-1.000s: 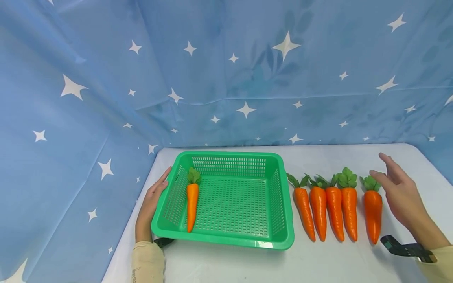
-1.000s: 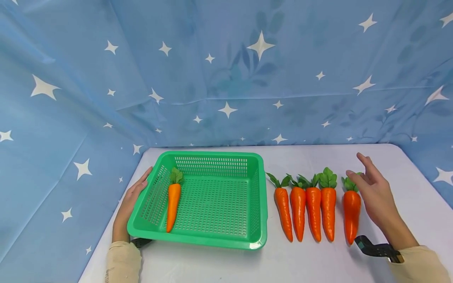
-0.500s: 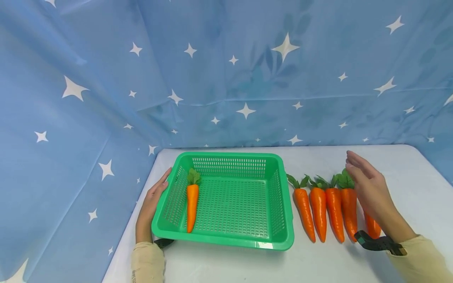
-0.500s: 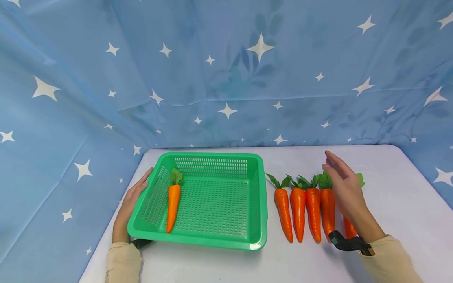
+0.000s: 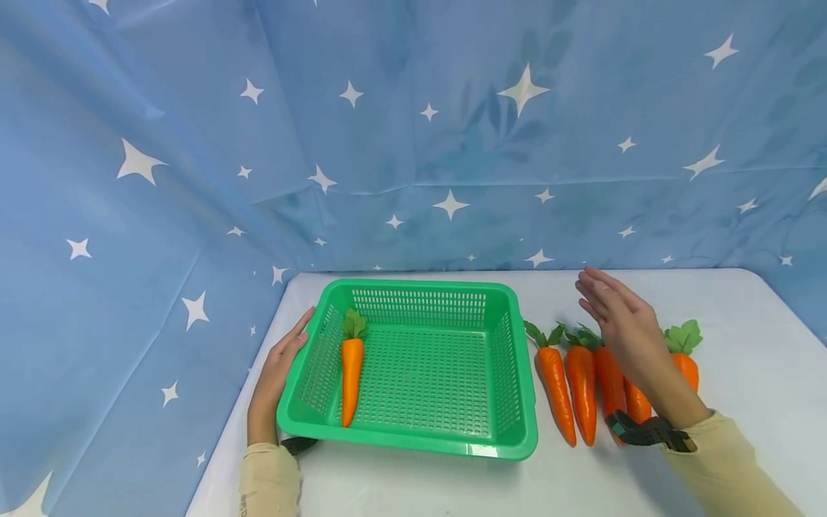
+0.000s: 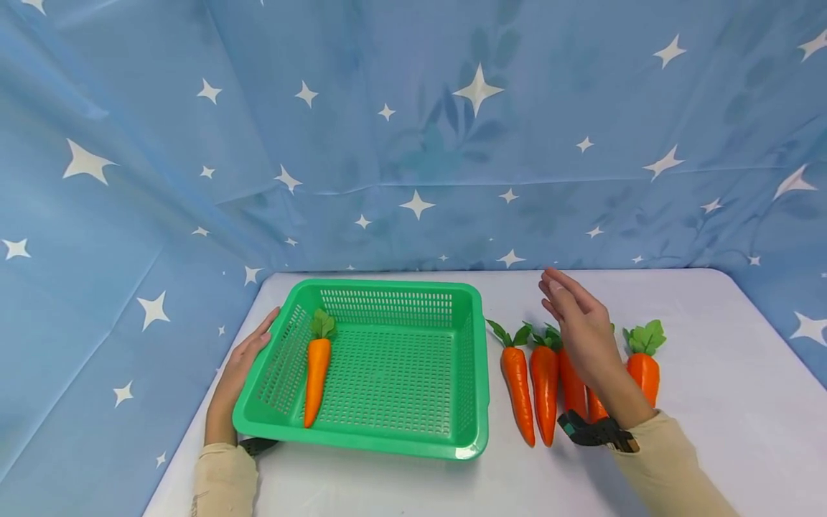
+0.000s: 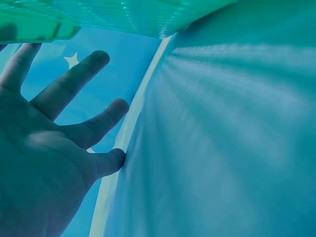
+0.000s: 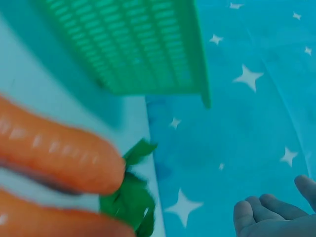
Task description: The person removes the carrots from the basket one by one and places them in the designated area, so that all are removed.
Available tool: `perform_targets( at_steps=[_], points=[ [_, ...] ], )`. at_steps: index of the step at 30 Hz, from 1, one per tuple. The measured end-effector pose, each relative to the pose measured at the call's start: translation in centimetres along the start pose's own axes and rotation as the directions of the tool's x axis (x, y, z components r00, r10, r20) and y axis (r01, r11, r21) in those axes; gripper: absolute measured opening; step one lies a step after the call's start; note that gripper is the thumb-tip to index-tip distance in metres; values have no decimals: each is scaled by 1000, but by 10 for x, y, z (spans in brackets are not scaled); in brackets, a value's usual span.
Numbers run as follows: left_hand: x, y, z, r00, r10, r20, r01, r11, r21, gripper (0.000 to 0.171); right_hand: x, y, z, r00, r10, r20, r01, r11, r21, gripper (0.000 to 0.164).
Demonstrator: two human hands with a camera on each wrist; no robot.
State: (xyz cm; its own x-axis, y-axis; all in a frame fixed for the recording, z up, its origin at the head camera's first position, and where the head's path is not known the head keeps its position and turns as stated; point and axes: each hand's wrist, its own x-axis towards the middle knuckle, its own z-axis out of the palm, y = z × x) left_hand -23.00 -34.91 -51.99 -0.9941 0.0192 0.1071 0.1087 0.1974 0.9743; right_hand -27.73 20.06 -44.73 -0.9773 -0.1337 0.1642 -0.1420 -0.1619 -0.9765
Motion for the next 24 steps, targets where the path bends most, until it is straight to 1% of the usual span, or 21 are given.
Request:
perform_targets(
  at_steps=[3,9,16,24],
  points=[
    [-1,-1,-1,1000,1,-6,-1,1000,16,51,5,-3,11,999,-22,28,21,1000,19,62],
    [-1,-2,0,1000,-10,-2,10,1000,-17,51,14,-6,30,995,-56,83,54,998,28,61],
    [1,-2,0,1000,-7,-5,7,1000,6,51,22,-9,53,994,-42,106,42,999,3,62],
    [1,-1,-1,1000,2,-2,-2,1000,17,51,28,-12,71,992,-24,125,25,1000,-9,63]
  ],
)
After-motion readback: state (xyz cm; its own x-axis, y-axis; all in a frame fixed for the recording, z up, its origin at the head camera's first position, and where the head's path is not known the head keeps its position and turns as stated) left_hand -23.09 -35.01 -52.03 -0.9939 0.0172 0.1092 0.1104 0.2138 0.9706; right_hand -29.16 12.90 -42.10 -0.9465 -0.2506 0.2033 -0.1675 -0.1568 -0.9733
